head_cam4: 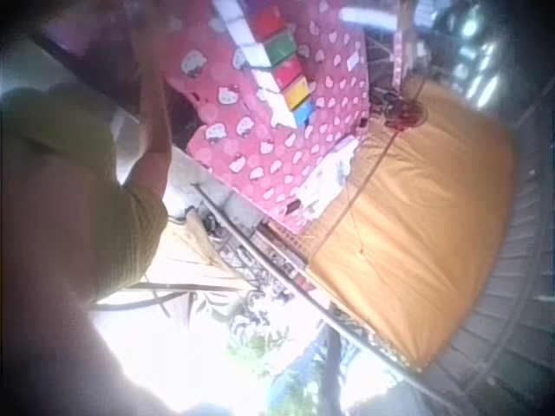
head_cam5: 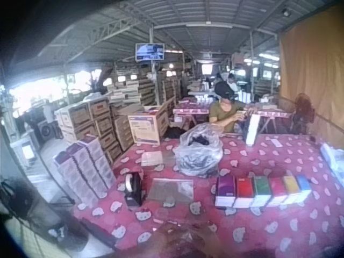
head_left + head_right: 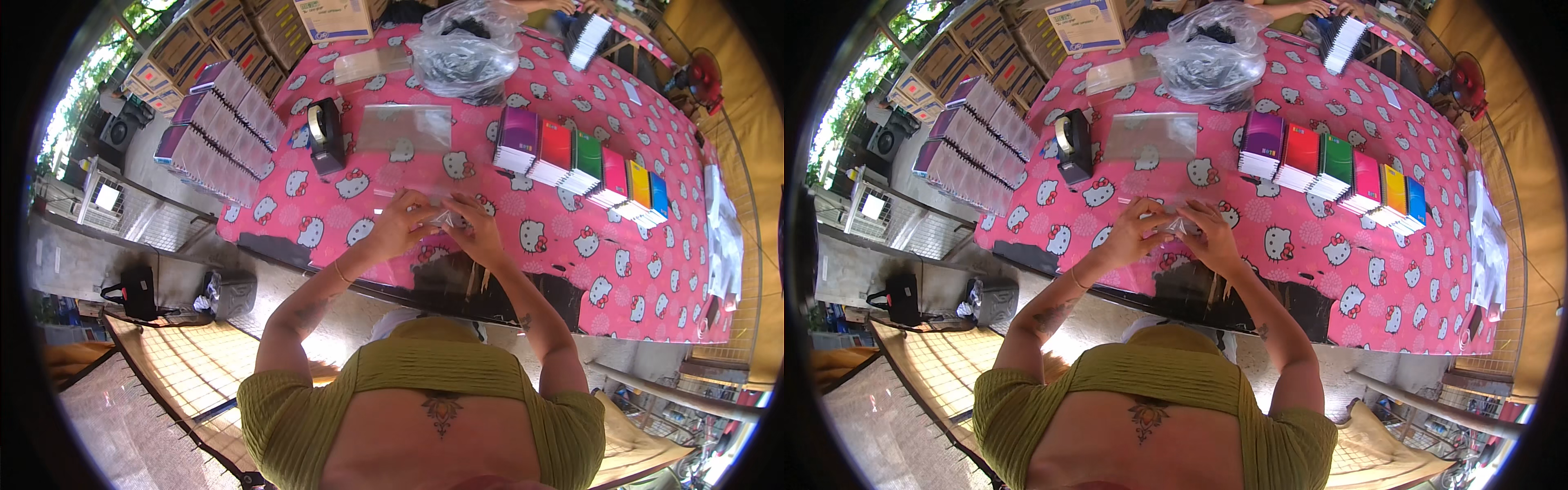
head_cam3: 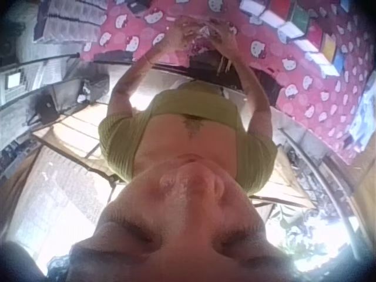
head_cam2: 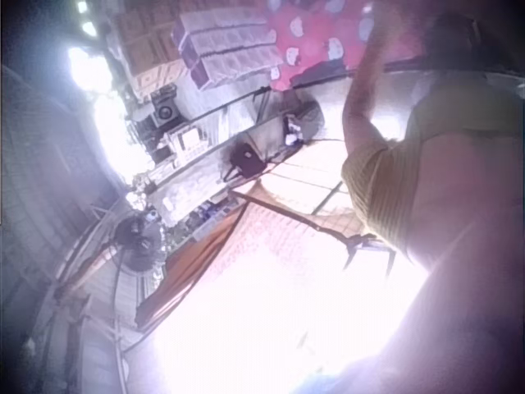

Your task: The person organizes colored notebooks by color, places a notebook into a plastic sleeve, and seals the sleeve using tape from a dispenser.

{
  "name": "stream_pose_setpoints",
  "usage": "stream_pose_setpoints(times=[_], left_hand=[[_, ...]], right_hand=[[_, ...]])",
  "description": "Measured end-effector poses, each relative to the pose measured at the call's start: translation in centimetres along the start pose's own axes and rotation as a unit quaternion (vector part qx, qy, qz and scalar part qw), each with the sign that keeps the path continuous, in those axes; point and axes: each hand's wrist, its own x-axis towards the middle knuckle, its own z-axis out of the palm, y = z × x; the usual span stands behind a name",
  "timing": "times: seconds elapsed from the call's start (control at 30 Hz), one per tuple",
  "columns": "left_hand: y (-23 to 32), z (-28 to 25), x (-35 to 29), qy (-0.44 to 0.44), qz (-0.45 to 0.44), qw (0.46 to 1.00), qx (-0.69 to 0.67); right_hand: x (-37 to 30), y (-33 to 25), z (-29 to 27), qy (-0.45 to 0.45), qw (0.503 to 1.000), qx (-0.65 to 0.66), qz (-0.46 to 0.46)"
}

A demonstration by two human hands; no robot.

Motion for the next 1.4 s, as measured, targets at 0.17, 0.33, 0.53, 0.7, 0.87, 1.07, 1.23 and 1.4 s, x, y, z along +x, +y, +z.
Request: stream_pose_setpoints(times=[0.17,0.33,0.53,0.7,0.87,1.07,1.23,1.4], left_hand=[[-1.3,0.7,2.0,-0.034,-0.101,0.994,-0.025],[-0.6,2.1,3.2,-0.053,-0.144,0.983,0.101],[-6.0,3.5,2.5,-0.106,-0.340,0.884,-0.304],[-22.3,-4.6,-4.4,0.341,-0.363,0.821,0.278],[-26.4,-6.6,-3.1,0.276,-0.613,0.691,-0.266],[-24.8,-2.6,-7.6,0.427,-0.447,0.597,-0.511],[-21.4,-7.0,-4.1,0.058,-0.528,0.800,0.279],[-8.4,-6.8,5.3,-0.137,-0.123,0.964,-0.193]], right_hand=[[0.4,-0.5,0.8,0.019,0.996,0.047,0.067],[1.0,1.7,0.5,0.029,0.963,0.182,0.196],[0.9,2.9,0.7,0.054,0.938,0.232,0.252],[1.4,1.5,2.0,0.065,0.954,0.198,0.216],[0.5,2.5,1.4,0.087,0.952,0.184,0.227],[0.7,2.7,1.9,0.093,0.961,0.160,0.205],[-0.1,2.6,1.6,0.094,0.955,0.173,0.222],[0.2,3.1,2.3,0.096,0.963,0.157,0.196]])
